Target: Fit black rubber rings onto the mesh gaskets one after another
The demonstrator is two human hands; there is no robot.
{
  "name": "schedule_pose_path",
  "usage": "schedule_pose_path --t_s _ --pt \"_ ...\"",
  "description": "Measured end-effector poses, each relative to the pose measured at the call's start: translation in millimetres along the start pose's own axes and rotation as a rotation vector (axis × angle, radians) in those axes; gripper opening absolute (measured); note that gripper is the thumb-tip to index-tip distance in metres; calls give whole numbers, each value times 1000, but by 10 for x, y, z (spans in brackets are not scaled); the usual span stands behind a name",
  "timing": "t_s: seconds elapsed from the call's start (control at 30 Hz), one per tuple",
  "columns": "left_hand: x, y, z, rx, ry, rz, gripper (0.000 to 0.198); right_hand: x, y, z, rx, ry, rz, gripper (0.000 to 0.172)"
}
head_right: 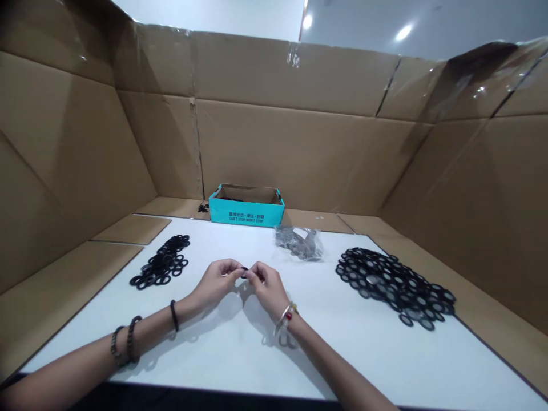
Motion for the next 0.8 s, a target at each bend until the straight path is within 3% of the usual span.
schedule_pose_path --t_s 0.17,0.37,0.57,0.67,0.8 --pt "8 -37 -89 17 170 25 26 15 158 31 -138 22 147 20" --pt "40 -105 -16 -41 109 26 19 -85 188 -104 -155 95 205 26" --pt "-68 -107 -134 -292 279 219 28 -119 275 -77 -6 90 222 34" --pt "-89 -138 -129 -386 252 255 31 -122 301 -39 45 38 227 37" --pt "-64 -199 -84 -383 171 193 28 -123 311 -31 59 0 235 36"
Point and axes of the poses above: each hand's wrist, its own x-axis towards the middle knuckle, its own z-axis out of the back of the hand, y = z × x, the point moved 10 cm from there along x, towards the middle knuckle, and after that the axes turned 14 degrees about -y, right-handed, at the moved point
